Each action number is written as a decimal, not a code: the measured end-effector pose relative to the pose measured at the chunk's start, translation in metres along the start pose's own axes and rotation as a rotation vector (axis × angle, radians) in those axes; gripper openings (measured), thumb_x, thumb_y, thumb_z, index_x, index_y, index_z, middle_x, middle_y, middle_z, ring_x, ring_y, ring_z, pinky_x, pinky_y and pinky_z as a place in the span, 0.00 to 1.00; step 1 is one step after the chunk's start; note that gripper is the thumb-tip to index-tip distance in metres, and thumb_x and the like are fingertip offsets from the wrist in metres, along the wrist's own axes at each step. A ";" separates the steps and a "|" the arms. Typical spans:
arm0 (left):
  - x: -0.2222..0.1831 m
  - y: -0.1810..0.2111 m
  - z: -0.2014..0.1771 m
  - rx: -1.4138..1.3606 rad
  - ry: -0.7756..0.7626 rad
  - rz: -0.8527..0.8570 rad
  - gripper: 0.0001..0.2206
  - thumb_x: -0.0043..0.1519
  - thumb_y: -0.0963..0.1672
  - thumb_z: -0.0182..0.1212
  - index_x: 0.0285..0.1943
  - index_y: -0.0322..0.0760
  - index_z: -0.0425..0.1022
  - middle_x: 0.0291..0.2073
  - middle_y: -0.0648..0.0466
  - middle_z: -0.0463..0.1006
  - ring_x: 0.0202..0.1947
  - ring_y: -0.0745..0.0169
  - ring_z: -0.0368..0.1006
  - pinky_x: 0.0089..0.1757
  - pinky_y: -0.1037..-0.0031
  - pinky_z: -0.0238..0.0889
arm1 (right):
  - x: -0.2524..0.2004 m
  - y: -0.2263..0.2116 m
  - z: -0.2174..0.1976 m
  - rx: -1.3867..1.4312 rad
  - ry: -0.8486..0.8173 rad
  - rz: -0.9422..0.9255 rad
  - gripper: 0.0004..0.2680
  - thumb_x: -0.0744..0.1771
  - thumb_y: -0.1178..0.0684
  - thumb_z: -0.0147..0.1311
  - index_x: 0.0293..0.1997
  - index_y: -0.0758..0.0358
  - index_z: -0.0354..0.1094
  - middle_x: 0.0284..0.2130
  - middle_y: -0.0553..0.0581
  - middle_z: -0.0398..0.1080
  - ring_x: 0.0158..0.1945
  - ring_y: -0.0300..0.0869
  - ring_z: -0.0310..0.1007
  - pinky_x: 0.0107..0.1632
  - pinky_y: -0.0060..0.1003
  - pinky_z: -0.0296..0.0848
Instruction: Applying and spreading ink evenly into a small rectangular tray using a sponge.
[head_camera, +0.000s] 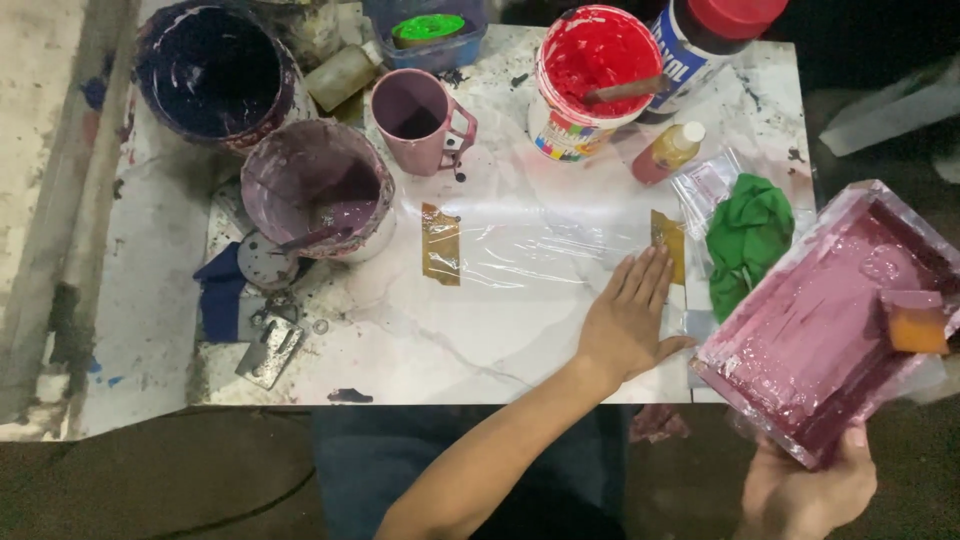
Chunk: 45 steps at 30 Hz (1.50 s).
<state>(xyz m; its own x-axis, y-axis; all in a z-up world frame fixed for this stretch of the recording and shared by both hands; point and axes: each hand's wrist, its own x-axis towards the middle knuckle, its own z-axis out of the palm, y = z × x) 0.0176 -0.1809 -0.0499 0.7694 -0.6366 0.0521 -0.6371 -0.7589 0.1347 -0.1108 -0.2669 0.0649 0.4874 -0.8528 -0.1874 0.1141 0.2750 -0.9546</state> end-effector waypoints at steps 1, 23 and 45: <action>0.000 0.002 -0.001 -0.003 -0.029 0.003 0.46 0.61 0.66 0.23 0.79 0.34 0.37 0.79 0.49 0.39 0.79 0.57 0.32 0.72 0.63 0.21 | 0.002 0.000 -0.001 0.026 0.000 0.011 0.23 0.66 0.47 0.37 0.69 0.57 0.68 0.62 0.56 0.75 0.66 0.42 0.79 0.63 0.34 0.85; 0.010 -0.007 -0.005 -0.051 0.056 0.000 0.43 0.63 0.65 0.29 0.79 0.36 0.43 0.77 0.48 0.48 0.79 0.52 0.38 0.72 0.61 0.25 | 0.008 0.020 -0.016 0.039 -0.042 0.028 0.22 0.64 0.44 0.42 0.65 0.55 0.71 0.50 0.53 0.75 0.47 0.44 0.76 0.36 0.38 0.75; -0.179 -0.157 -0.106 -1.122 0.328 -0.664 0.20 0.66 0.51 0.49 0.61 0.37 0.75 0.45 0.49 0.79 0.47 0.59 0.75 0.48 0.70 0.69 | -0.069 0.107 0.065 -0.329 -0.609 0.469 0.12 0.72 0.53 0.42 0.52 0.71 0.71 0.30 0.60 0.70 0.29 0.44 0.67 0.30 0.39 0.67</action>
<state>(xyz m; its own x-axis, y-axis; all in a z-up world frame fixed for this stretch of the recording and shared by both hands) -0.0153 0.0667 0.0241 0.9917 -0.0131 -0.1278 0.1187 -0.2873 0.9505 -0.0759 -0.1499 -0.0092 0.8146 -0.2671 -0.5148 -0.4299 0.3178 -0.8451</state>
